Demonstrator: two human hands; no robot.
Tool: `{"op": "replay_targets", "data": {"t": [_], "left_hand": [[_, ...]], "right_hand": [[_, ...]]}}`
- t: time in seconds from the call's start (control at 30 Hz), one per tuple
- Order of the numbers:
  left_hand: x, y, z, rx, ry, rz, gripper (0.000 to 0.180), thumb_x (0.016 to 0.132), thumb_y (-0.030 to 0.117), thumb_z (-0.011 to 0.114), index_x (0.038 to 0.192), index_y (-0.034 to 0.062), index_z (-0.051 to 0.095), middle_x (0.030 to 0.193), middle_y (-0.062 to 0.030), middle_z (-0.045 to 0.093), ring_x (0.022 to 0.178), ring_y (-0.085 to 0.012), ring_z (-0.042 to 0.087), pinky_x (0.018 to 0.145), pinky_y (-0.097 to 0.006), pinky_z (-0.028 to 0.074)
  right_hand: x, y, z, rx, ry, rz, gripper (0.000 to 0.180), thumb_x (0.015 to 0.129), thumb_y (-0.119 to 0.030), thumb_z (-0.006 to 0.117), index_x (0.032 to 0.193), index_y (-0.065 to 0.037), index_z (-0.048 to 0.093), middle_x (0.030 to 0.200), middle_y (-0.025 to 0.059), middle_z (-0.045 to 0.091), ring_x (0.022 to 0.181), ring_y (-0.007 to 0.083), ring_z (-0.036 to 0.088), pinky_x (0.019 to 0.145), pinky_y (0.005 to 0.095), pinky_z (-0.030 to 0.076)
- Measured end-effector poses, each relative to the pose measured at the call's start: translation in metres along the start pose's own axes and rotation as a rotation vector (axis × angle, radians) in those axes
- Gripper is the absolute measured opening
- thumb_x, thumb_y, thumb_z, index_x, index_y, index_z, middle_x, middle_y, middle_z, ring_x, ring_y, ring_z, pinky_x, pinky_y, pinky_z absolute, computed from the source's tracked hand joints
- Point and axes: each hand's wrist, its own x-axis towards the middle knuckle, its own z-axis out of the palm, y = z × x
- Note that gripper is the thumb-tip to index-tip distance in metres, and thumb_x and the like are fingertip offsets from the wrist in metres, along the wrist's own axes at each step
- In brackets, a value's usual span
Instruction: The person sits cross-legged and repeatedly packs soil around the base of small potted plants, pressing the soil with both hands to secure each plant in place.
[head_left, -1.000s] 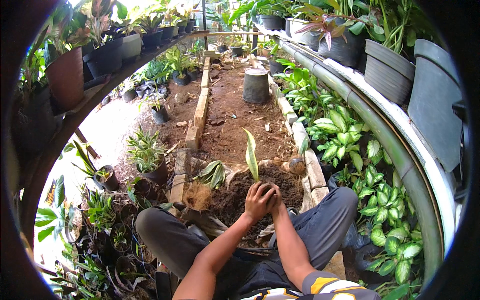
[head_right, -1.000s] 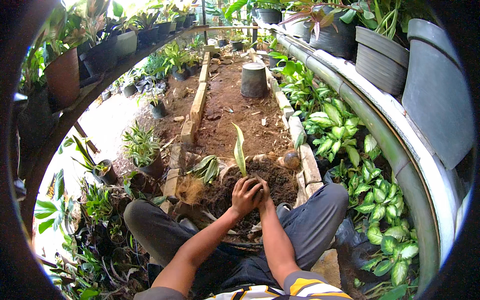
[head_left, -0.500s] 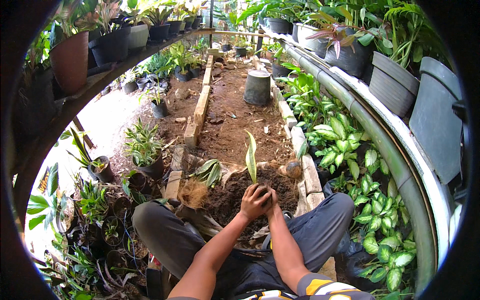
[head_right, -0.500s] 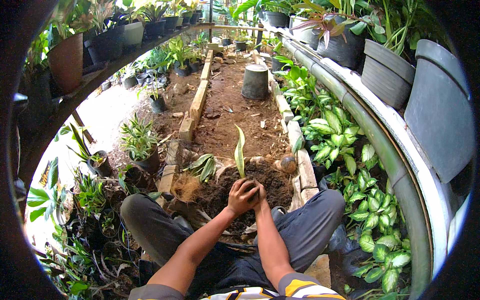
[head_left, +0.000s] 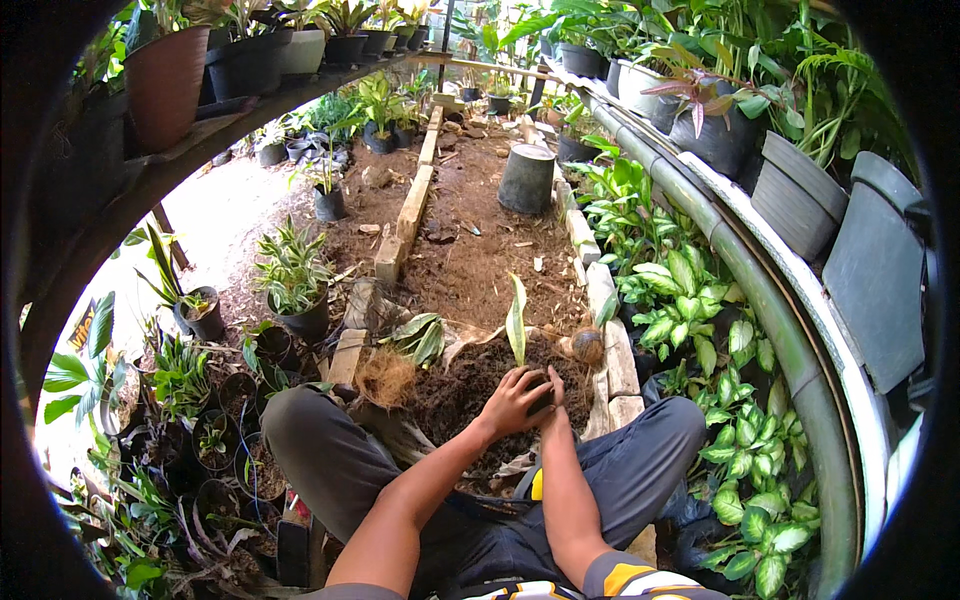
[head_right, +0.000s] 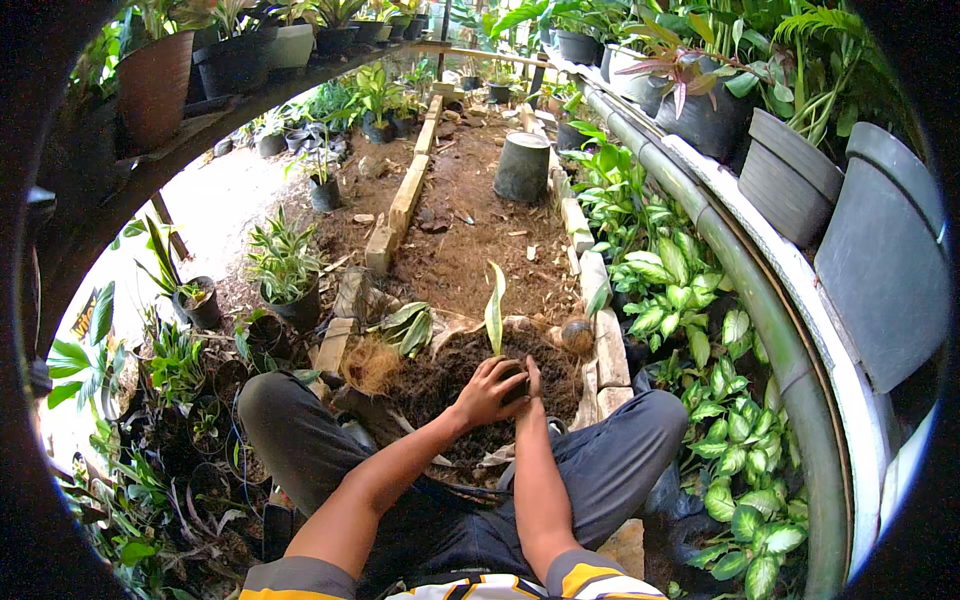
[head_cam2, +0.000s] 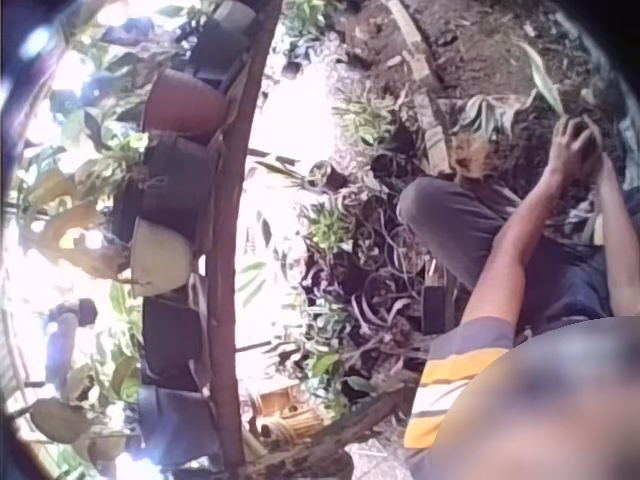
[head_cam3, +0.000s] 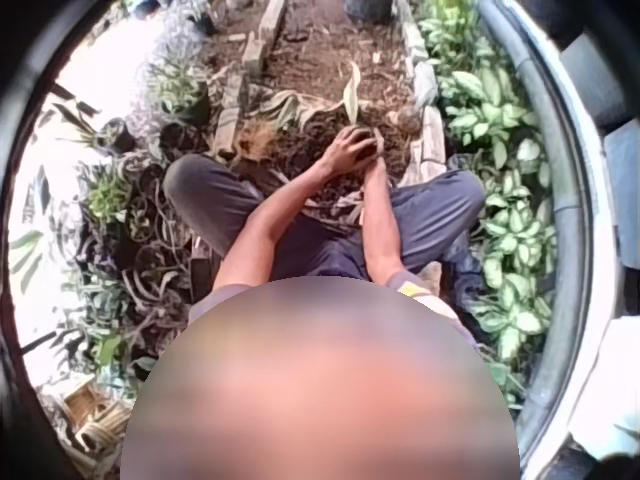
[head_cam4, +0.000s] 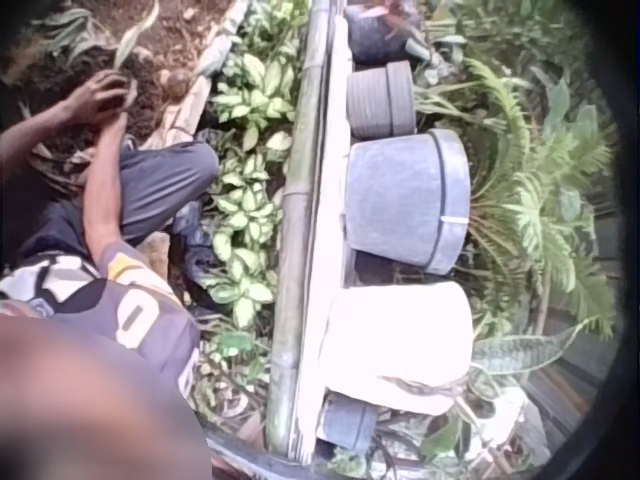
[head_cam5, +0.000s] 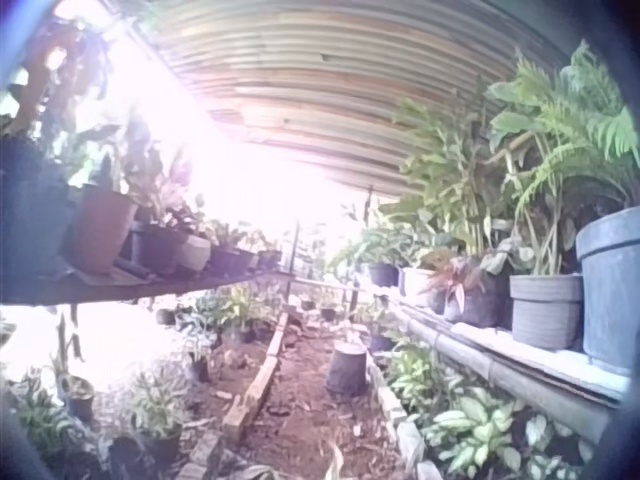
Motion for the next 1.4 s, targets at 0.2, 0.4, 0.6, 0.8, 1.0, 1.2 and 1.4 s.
{"op": "replay_targets", "data": {"t": [0.2,0.4,0.6,0.8,1.0,1.2,1.4], "left_hand": [[-0.015,-0.008,0.000,0.032,0.056,0.038,0.048,0.081,0.029,0.070,0.122,0.0105,0.056,0.124,-0.0149,0.053,0.119,-0.0369,0.048,0.102,-0.049,0.040],[-0.017,-0.015,-0.003,0.034,-0.060,-0.025,0.061,0.083,0.039,0.066,0.135,0.0157,0.048,0.137,-0.0164,0.045,0.127,-0.0356,0.043,0.108,-0.050,0.030],[0.028,-0.009,0.003,-0.186,-0.169,-0.454,0.088,0.082,0.073,0.046,0.153,0.0272,0.021,0.156,-0.0164,0.022,0.143,-0.0348,0.023,0.109,-0.064,0.006],[0.066,-0.012,-0.001,-0.824,-0.012,-1.175,0.091,0.082,0.063,0.061,0.139,-0.0061,0.040,0.130,-0.0227,0.053,0.124,-0.0301,0.049,0.103,-0.034,0.038],[0.057,-0.012,-0.005,-1.206,-0.007,-1.155,0.048,0.083,0.035,0.071,0.113,-0.0024,0.064,0.100,-0.0080,0.068,0.086,-0.0141,0.063,0.078,-0.026,0.049],[0.042,-0.017,0.003,-1.186,-0.002,-1.183,0.043,0.086,0.034,0.068,0.113,0.0008,0.065,0.102,-0.0072,0.068,0.088,-0.0149,0.063,0.077,-0.029,0.049],[0.043,-0.030,-0.005,-1.259,0.001,-1.340,0.055,0.089,0.051,0.061,0.117,0.0038,0.064,0.105,-0.0101,0.068,0.088,-0.0187,0.066,0.077,-0.032,0.051]], "right_hand": [[-0.012,0.003,0.024,-0.162,0.115,0.035,0.041,0.092,-0.051,0.051,0.092,-0.013,0.065,0.087,0.0083,0.065,0.077,0.0254,0.063,0.067,0.0405,0.053],[-0.014,0.012,0.031,-0.099,0.161,0.004,0.040,0.095,-0.046,0.045,0.101,-0.011,0.064,0.098,0.0091,0.064,0.088,0.0258,0.061,0.077,0.0407,0.052],[0.021,-0.012,0.004,0.053,0.234,-0.129,0.048,0.095,-0.048,0.040,0.115,-0.010,0.060,0.111,0.0110,0.062,0.100,0.0303,0.059,0.091,0.0453,0.047],[-0.002,-0.021,0.041,-0.080,0.251,-0.371,0.062,0.093,-0.055,0.045,0.131,-0.006,0.054,0.119,0.0113,0.061,0.103,0.0238,0.061,0.090,0.0371,0.049],[-0.021,-0.015,0.083,-0.577,0.519,-0.760,0.063,0.099,-0.051,0.035,0.125,0.002,0.057,0.124,0.0163,0.059,0.113,0.0273,0.057,0.099,0.0354,0.041],[-0.027,-0.011,0.088,-0.862,0.646,-0.813,0.071,0.099,-0.056,0.028,0.112,0.002,0.066,0.114,0.0220,0.065,0.109,0.0343,0.060,0.093,0.0407,0.045],[-0.022,-0.020,0.091,-0.643,0.394,-0.507,0.076,0.095,-0.067,0.027,0.124,-0.005,0.061,0.134,0.0170,0.053,0.131,0.0299,0.042,0.107,0.0417,0.031]]}}
